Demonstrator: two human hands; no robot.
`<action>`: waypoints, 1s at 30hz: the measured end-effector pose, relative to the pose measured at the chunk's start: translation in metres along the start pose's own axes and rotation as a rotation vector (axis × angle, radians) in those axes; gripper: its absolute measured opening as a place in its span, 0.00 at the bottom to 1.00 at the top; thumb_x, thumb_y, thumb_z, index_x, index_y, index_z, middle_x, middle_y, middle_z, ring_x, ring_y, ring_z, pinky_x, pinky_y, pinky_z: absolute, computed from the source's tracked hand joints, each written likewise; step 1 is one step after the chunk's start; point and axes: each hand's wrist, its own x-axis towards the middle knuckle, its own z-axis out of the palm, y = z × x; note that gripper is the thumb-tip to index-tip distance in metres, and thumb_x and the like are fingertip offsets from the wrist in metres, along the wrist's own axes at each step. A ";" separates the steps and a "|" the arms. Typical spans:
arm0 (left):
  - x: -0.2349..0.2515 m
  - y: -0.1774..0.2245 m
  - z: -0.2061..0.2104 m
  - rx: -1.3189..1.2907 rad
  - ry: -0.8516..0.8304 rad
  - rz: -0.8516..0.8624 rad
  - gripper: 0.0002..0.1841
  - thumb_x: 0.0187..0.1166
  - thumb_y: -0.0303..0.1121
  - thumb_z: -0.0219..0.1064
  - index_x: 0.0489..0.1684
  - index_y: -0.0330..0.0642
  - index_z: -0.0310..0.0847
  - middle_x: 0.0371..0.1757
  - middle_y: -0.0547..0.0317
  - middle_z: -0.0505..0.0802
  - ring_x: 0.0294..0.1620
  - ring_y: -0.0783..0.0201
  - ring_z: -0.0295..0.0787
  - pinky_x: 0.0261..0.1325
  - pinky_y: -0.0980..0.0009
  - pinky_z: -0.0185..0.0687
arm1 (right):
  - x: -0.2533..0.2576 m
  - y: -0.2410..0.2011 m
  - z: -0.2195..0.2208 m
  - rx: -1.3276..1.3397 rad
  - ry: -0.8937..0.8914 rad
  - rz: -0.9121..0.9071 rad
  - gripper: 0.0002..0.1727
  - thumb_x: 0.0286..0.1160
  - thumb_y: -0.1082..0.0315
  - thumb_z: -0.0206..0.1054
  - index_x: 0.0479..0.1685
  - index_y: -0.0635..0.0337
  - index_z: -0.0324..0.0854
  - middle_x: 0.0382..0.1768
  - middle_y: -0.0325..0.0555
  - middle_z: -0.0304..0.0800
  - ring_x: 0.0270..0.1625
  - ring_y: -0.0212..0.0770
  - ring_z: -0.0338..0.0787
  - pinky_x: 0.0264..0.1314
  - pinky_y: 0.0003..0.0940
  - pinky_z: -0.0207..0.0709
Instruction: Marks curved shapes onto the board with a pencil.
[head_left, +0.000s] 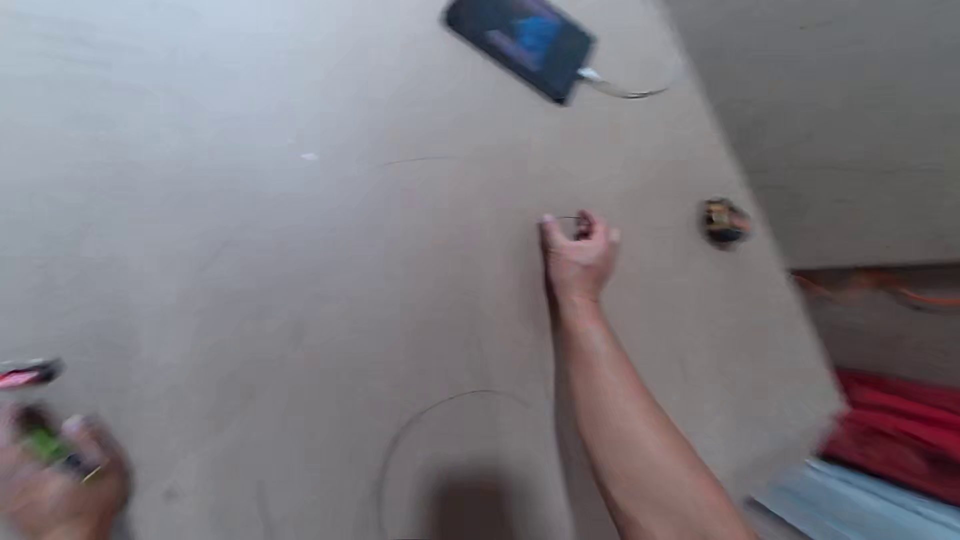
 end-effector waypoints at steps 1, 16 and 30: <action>0.003 -0.012 0.007 0.002 -0.001 -0.032 0.37 0.90 0.53 0.45 0.91 0.33 0.54 0.86 0.30 0.70 0.88 0.39 0.66 0.89 0.46 0.60 | -0.021 -0.019 0.009 0.040 -0.004 -0.014 0.42 0.64 0.37 0.77 0.74 0.57 0.80 0.63 0.59 0.83 0.62 0.54 0.85 0.66 0.55 0.78; -0.005 -0.051 0.010 -0.309 -0.004 0.208 0.35 0.89 0.52 0.49 0.92 0.42 0.58 0.87 0.48 0.74 0.90 0.49 0.66 0.95 0.40 0.46 | -0.392 -0.253 0.149 -0.006 -0.117 -0.229 0.40 0.60 0.32 0.74 0.69 0.49 0.83 0.58 0.45 0.87 0.61 0.49 0.86 0.63 0.53 0.77; 0.016 -0.067 -0.009 -0.860 -0.283 0.374 0.25 0.90 0.43 0.54 0.82 0.41 0.73 0.75 0.54 0.87 0.77 0.54 0.83 0.81 0.51 0.80 | -0.411 -0.269 0.163 -0.140 -0.063 -0.168 0.40 0.66 0.30 0.68 0.72 0.48 0.80 0.60 0.48 0.84 0.61 0.52 0.84 0.59 0.55 0.77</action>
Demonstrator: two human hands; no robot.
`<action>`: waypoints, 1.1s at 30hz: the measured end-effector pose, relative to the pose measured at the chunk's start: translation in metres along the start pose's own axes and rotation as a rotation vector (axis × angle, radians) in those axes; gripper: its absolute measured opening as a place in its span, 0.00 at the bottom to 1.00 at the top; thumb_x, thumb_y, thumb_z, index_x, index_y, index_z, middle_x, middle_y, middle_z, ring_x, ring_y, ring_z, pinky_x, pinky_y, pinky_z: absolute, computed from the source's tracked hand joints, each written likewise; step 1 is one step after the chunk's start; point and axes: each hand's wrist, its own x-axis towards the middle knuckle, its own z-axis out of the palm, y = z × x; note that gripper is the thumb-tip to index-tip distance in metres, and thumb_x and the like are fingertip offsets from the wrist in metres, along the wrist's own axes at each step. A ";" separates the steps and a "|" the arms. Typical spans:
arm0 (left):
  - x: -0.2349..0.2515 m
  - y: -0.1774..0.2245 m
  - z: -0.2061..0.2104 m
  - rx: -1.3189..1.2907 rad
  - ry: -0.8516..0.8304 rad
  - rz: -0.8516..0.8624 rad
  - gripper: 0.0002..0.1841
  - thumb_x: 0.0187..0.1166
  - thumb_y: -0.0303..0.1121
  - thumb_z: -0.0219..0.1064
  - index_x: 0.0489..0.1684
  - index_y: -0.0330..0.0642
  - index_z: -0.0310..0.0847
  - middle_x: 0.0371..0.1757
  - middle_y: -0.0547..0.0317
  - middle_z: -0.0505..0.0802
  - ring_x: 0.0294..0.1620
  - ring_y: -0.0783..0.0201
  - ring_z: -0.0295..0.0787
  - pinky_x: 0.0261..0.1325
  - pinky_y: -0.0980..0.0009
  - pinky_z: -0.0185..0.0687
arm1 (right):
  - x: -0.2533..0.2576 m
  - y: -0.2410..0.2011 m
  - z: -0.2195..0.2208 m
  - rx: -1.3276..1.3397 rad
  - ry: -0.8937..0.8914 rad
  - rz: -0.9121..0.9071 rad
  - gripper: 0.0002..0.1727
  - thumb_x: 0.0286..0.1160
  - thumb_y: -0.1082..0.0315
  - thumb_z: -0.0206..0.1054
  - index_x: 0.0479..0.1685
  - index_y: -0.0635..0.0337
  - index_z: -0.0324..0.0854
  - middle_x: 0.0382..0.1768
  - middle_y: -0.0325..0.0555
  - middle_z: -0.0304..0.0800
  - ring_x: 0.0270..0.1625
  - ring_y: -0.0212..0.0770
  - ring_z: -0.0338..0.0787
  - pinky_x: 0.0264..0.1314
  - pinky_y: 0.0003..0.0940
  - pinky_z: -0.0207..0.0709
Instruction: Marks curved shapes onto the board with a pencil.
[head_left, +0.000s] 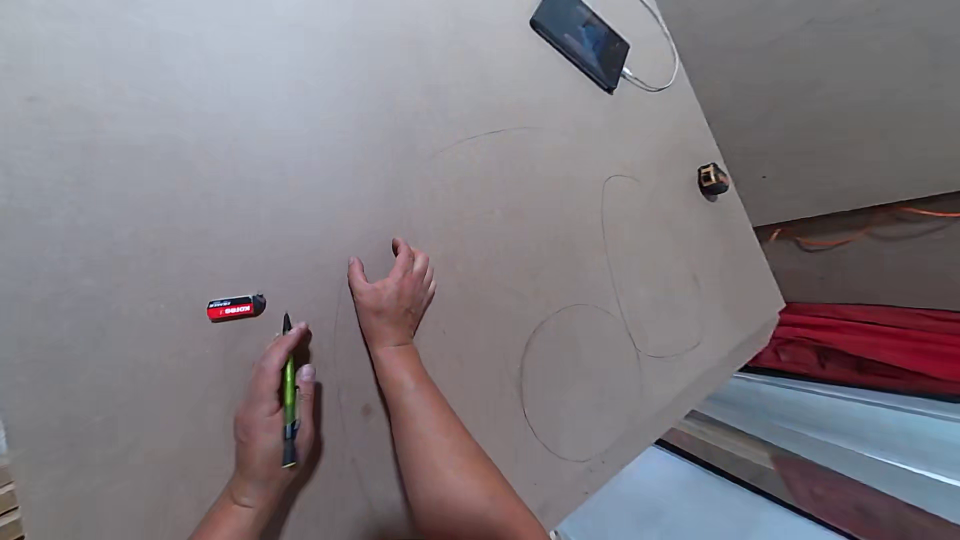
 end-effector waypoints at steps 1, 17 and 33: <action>0.016 0.005 -0.005 -0.041 -0.018 0.003 0.23 0.90 0.42 0.54 0.77 0.41 0.77 0.68 0.56 0.91 0.69 0.58 0.89 0.73 0.55 0.87 | 0.001 0.001 0.000 -0.008 0.000 -0.002 0.40 0.66 0.30 0.67 0.73 0.48 0.80 0.60 0.48 0.84 0.62 0.52 0.84 0.59 0.55 0.77; 0.208 0.018 0.071 -0.013 -0.340 -0.073 0.04 0.72 0.40 0.71 0.33 0.56 0.92 0.26 0.73 0.92 0.27 0.78 0.88 0.32 0.70 0.86 | 0.000 -0.001 0.003 0.037 0.041 0.012 0.37 0.61 0.38 0.74 0.70 0.48 0.81 0.58 0.47 0.83 0.60 0.51 0.83 0.56 0.54 0.75; 0.206 0.018 0.072 0.042 -0.351 -0.040 0.04 0.72 0.40 0.72 0.33 0.57 0.93 0.28 0.74 0.93 0.28 0.79 0.88 0.35 0.70 0.85 | 0.002 0.027 -0.007 0.508 0.068 0.042 0.30 0.67 0.49 0.77 0.69 0.51 0.83 0.56 0.42 0.84 0.52 0.36 0.85 0.52 0.34 0.82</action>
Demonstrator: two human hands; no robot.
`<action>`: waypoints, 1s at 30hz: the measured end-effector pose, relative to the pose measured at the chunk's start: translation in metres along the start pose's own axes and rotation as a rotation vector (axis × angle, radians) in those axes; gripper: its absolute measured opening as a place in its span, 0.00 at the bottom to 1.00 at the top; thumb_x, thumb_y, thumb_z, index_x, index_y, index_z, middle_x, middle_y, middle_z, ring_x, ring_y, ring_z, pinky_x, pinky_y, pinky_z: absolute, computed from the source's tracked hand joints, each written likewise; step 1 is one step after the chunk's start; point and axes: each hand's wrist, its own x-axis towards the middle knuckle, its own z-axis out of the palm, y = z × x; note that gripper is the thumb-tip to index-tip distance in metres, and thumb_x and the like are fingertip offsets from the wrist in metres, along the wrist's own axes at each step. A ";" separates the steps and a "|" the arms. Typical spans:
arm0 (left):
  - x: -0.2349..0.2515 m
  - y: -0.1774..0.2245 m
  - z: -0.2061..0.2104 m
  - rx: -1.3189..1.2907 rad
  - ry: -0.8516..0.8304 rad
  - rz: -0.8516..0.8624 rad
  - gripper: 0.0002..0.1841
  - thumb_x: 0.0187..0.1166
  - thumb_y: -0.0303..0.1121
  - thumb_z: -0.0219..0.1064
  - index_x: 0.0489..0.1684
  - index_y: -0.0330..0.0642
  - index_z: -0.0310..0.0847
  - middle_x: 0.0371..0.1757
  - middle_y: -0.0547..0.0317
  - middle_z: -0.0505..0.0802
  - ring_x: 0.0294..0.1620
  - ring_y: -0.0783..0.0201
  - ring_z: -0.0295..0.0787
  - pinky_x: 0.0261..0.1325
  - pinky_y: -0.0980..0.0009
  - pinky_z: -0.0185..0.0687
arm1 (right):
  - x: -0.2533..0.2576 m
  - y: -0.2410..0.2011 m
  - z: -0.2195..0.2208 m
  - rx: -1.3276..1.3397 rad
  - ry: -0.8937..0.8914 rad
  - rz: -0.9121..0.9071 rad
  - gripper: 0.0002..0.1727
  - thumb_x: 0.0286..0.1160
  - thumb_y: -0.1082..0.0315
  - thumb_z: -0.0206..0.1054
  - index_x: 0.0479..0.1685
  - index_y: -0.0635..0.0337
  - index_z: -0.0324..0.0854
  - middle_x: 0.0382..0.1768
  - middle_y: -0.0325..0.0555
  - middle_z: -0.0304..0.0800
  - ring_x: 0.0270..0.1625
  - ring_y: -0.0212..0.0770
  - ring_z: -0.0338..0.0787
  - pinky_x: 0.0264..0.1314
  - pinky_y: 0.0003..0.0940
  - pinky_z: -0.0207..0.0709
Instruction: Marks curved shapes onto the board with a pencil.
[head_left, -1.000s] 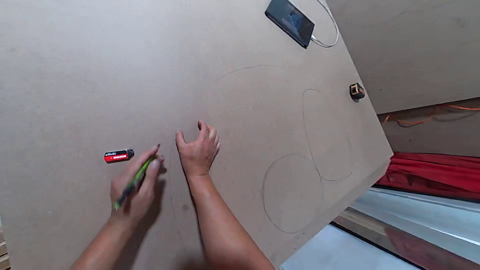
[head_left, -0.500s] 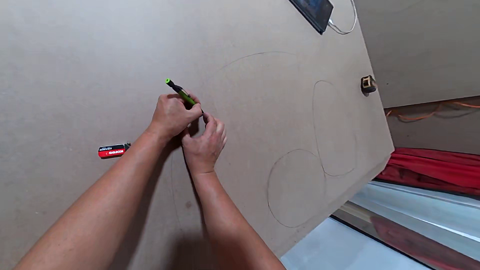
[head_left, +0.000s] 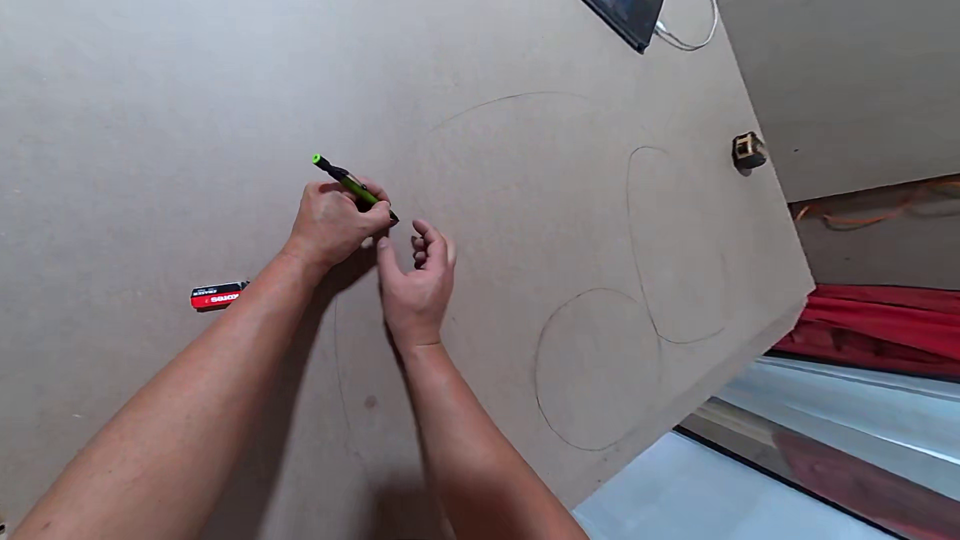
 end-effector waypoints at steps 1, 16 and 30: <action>-0.001 0.001 0.000 -0.016 0.003 -0.001 0.04 0.73 0.40 0.72 0.33 0.56 0.93 0.28 0.73 0.94 0.28 0.79 0.89 0.34 0.70 0.86 | 0.000 0.006 -0.017 0.096 -0.048 0.035 0.29 0.73 0.50 0.75 0.72 0.50 0.82 0.56 0.41 0.85 0.48 0.34 0.86 0.46 0.31 0.82; -0.070 0.013 -0.017 -0.201 0.111 -0.171 0.10 0.75 0.39 0.70 0.39 0.43 0.89 0.31 0.61 0.94 0.30 0.65 0.91 0.36 0.62 0.91 | -0.027 0.205 -0.342 -0.205 0.120 0.166 0.25 0.86 0.58 0.63 0.73 0.66 0.77 0.61 0.57 0.87 0.58 0.41 0.89 0.62 0.38 0.84; -0.324 0.031 0.075 -0.277 -0.337 -0.123 0.13 0.76 0.37 0.75 0.51 0.41 0.93 0.47 0.51 0.97 0.43 0.55 0.96 0.48 0.60 0.95 | -0.061 0.250 -0.310 -0.621 0.088 0.079 0.34 0.88 0.40 0.45 0.88 0.44 0.70 0.91 0.39 0.63 0.93 0.44 0.60 0.95 0.50 0.50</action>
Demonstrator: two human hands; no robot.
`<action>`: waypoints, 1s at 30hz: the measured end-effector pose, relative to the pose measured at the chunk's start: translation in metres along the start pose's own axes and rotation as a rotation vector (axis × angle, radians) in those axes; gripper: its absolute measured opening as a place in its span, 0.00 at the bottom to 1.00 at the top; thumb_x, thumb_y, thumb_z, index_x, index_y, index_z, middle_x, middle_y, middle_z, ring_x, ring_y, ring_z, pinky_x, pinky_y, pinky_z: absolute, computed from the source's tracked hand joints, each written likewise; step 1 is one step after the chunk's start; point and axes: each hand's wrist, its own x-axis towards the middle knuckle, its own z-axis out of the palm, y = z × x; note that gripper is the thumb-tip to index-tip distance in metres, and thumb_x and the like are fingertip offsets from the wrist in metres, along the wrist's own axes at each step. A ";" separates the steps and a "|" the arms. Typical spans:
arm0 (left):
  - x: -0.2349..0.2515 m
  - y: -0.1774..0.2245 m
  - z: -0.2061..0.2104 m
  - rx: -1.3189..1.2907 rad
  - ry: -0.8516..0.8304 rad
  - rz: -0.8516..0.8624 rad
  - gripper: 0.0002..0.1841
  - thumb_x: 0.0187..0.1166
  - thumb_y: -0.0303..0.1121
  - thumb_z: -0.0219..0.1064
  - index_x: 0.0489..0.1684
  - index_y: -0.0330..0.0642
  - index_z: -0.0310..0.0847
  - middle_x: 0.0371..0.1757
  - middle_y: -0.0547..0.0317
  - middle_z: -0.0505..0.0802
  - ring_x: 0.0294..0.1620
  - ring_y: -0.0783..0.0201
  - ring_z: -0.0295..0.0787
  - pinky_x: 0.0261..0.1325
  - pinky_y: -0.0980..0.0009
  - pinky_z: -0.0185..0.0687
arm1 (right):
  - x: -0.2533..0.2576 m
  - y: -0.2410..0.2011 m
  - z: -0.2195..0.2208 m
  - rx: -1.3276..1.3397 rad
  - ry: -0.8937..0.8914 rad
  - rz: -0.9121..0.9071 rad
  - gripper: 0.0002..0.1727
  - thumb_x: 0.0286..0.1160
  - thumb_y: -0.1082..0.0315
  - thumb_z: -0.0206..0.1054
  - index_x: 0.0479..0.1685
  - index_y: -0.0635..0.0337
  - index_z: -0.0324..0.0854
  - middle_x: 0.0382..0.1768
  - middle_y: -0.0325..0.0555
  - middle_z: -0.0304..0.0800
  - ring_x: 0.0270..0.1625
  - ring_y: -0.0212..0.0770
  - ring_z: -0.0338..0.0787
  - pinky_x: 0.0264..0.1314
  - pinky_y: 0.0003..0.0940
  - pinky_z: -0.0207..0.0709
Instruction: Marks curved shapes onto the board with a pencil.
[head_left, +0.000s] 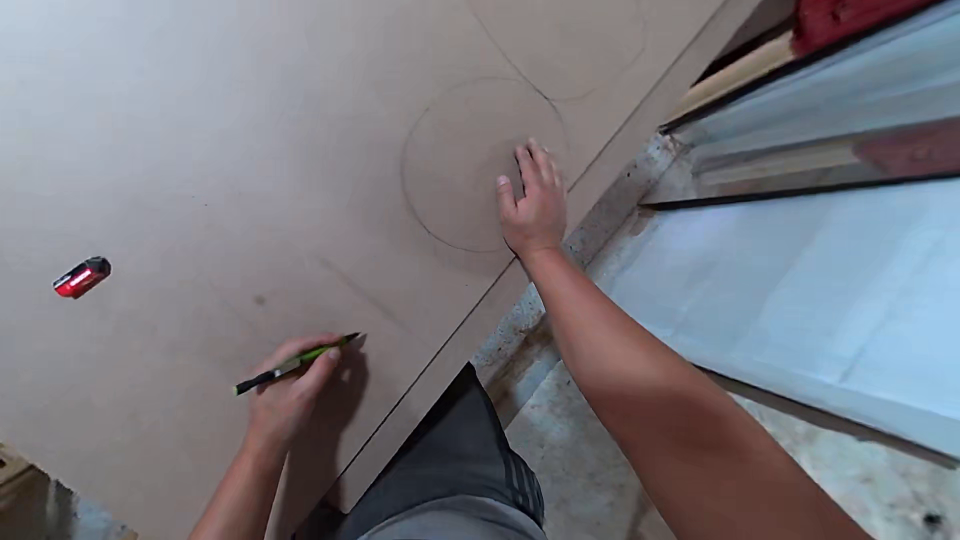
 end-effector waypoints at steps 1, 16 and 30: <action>0.014 0.008 0.010 0.046 -0.036 0.030 0.12 0.75 0.38 0.75 0.51 0.44 0.93 0.47 0.55 0.97 0.43 0.59 0.95 0.48 0.62 0.94 | 0.000 0.000 0.001 0.001 0.009 0.006 0.34 0.88 0.41 0.45 0.88 0.43 0.70 0.91 0.38 0.64 0.93 0.44 0.60 0.95 0.50 0.51; 0.133 0.037 0.121 0.112 0.099 0.211 0.05 0.73 0.31 0.73 0.42 0.44 0.87 0.32 0.65 0.95 0.28 0.72 0.91 0.32 0.74 0.90 | 0.003 0.000 0.003 0.045 0.036 0.000 0.32 0.87 0.43 0.46 0.86 0.42 0.73 0.90 0.36 0.66 0.93 0.44 0.61 0.95 0.49 0.51; 0.135 0.032 0.131 0.207 0.231 0.294 0.04 0.74 0.33 0.73 0.38 0.44 0.85 0.29 0.66 0.93 0.25 0.73 0.90 0.28 0.74 0.88 | 0.003 -0.002 -0.002 0.040 0.018 -0.006 0.33 0.86 0.42 0.47 0.86 0.42 0.73 0.90 0.36 0.66 0.93 0.44 0.60 0.95 0.50 0.49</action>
